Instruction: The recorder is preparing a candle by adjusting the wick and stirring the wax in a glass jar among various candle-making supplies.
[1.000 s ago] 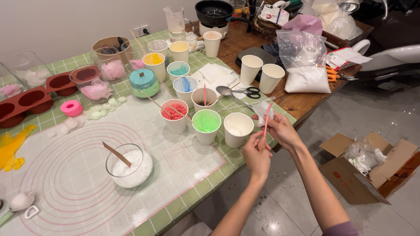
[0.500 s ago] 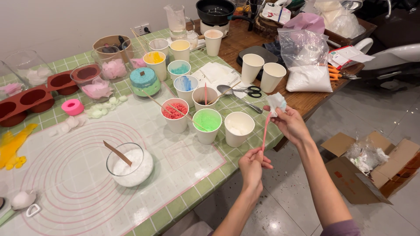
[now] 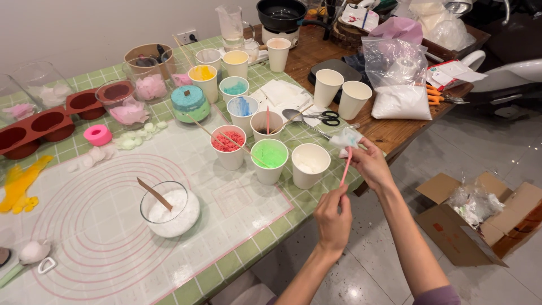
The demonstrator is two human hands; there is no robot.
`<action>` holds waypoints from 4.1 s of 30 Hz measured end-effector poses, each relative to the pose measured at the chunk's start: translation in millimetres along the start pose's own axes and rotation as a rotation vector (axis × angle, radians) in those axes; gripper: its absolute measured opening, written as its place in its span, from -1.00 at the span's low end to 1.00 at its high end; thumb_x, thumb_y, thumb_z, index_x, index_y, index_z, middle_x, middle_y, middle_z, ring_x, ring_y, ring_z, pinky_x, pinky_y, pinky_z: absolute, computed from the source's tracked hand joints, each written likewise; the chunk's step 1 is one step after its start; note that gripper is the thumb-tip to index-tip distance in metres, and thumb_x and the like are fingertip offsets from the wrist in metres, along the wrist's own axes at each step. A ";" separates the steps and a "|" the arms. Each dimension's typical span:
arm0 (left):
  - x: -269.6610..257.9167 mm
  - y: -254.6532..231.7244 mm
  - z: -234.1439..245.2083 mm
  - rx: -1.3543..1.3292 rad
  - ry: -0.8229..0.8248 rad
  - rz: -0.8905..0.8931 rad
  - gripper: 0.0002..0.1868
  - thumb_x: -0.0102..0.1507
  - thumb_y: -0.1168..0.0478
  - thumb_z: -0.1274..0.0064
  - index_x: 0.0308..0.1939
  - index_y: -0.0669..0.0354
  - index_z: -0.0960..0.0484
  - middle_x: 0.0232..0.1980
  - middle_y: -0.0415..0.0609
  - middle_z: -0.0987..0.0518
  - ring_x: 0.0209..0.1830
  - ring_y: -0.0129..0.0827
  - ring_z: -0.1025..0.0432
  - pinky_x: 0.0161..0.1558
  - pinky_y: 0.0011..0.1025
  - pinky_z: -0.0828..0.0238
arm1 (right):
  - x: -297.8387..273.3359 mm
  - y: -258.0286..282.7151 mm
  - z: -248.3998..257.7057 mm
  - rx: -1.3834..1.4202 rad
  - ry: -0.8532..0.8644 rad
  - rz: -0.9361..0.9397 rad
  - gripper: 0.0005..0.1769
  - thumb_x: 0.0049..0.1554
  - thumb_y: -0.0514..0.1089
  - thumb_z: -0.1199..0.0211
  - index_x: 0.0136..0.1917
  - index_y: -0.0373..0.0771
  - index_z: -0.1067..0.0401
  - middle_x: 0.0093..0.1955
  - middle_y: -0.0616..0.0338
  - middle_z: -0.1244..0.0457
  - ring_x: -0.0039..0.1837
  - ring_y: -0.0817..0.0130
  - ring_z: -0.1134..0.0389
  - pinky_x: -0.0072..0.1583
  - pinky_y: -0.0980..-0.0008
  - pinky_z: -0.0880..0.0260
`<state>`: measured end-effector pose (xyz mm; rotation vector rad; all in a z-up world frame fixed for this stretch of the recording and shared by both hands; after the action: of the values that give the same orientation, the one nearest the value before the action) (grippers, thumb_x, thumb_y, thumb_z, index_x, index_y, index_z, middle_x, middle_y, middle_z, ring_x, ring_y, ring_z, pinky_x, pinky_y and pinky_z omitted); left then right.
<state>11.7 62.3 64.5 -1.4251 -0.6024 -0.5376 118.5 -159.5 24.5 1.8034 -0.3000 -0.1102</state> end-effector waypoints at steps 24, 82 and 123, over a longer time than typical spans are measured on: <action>-29.2 32.5 236.2 -0.007 -0.313 0.425 -0.83 0.28 0.44 -0.07 -0.07 0.32 -0.69 -0.44 -0.07 -0.64 -0.47 -0.52 -0.55 -0.42 -0.52 -0.50 | 23.9 44.5 -59.0 -1.701 -0.177 0.379 -0.43 0.11 0.20 -0.38 0.33 0.00 -0.48 0.10 0.13 -0.44 -0.04 0.13 -0.45 -0.04 0.01 -0.42; 140.8 -11.3 -313.8 -0.205 0.658 0.205 -0.82 0.33 0.17 -0.10 -0.17 0.21 -0.70 -0.38 0.06 -0.67 -0.41 -0.26 -0.61 -0.32 -0.31 -0.47 | 57.8 89.3 250.5 -0.267 -0.465 0.379 -0.85 0.29 -0.22 -0.21 0.03 -0.38 -0.49 -0.03 0.23 -0.41 -0.05 0.57 -0.38 -0.02 0.55 -0.42; 362.6 263.3 -588.2 0.814 1.191 0.737 -0.32 -0.06 -0.04 -0.48 0.11 -0.03 -0.64 0.18 -0.01 -0.65 0.22 -0.15 -0.52 0.16 -0.23 -0.47 | 409.6 25.2 378.2 -0.474 0.014 -0.294 -0.92 0.25 -0.23 -0.26 -0.03 -0.28 -0.53 -0.25 0.25 -0.32 -0.28 0.46 -0.22 -0.24 0.44 -0.22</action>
<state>493.0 -498.7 85.3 -0.3093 0.6166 -0.3715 420.7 -627.1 -12.6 1.3644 0.0079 -0.3461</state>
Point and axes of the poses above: each hand's wrist, its own x-axis towards the middle knuckle, its own z-axis out of the back of the hand, y = z × x, the point moved 8 cm from there along x, towards the middle knuckle
